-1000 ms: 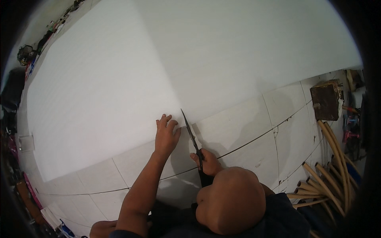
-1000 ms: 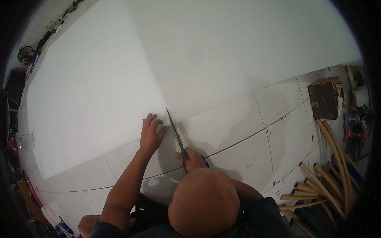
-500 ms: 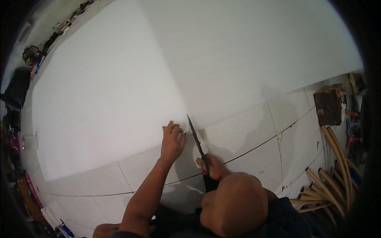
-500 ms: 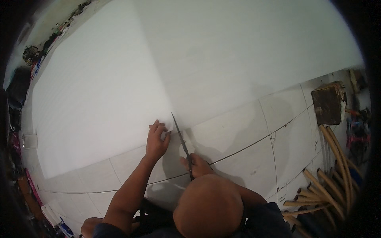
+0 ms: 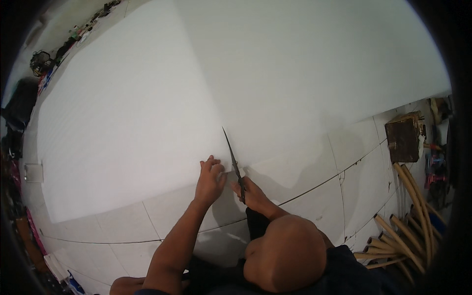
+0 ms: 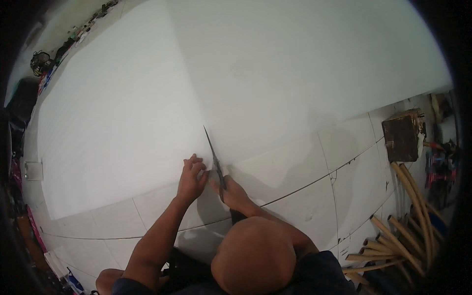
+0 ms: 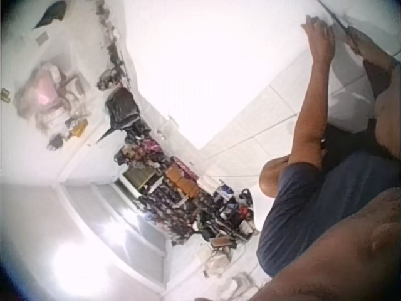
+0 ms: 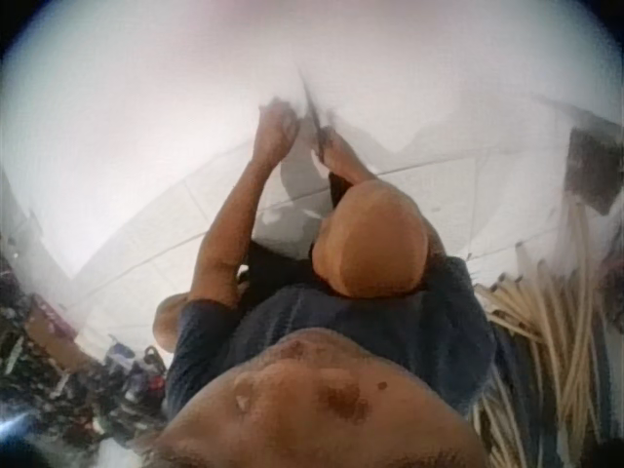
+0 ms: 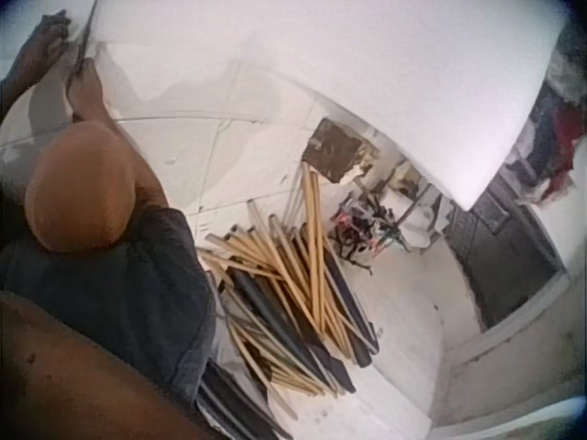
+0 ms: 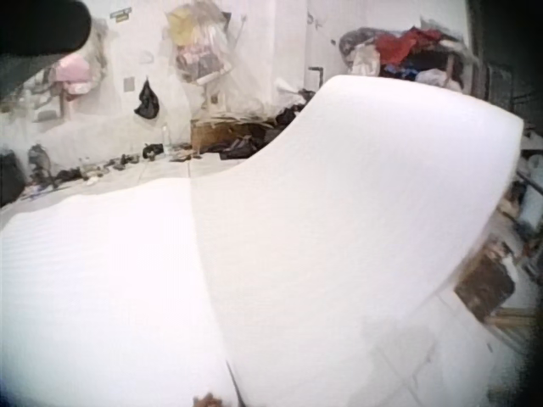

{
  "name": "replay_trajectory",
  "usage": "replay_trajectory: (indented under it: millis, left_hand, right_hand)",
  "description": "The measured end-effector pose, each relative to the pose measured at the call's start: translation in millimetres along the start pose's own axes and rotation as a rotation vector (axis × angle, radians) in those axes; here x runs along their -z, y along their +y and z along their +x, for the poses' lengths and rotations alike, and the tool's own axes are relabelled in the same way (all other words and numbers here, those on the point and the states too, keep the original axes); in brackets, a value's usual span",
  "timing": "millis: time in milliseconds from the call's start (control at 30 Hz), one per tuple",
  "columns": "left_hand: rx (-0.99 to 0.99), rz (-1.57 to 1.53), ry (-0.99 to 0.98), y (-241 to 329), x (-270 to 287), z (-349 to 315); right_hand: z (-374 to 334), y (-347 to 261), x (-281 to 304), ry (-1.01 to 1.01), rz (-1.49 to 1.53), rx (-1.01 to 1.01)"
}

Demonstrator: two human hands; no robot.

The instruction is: The person unrolls a large sheet of white foam padding on the floor, marks it using a metal container as a guide, and cuts it into a strip using shears.

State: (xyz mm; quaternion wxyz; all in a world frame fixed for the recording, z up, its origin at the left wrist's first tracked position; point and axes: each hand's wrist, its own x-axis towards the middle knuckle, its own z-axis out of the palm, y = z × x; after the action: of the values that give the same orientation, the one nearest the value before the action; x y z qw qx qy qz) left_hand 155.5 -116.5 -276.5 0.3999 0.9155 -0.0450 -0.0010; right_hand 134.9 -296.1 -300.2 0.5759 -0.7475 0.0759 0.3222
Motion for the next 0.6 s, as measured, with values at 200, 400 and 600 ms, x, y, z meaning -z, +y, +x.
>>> replay_trajectory:
  millis: [200, 400, 600]
  left_hand:
    - [-0.015, 0.041, -0.006, -2, -1, -1]
    - [-0.029, 0.121, -0.029, -4, -4, -4]
    - [-0.055, 0.187, -0.084, -6, -6, 2]
  right_hand:
    - [17, -17, 5, 0.068, -0.075, 0.097]
    - [32, -64, 15, -0.059, -0.066, -0.038]
    - [59, -71, 13, -0.002, 0.052, 0.04]
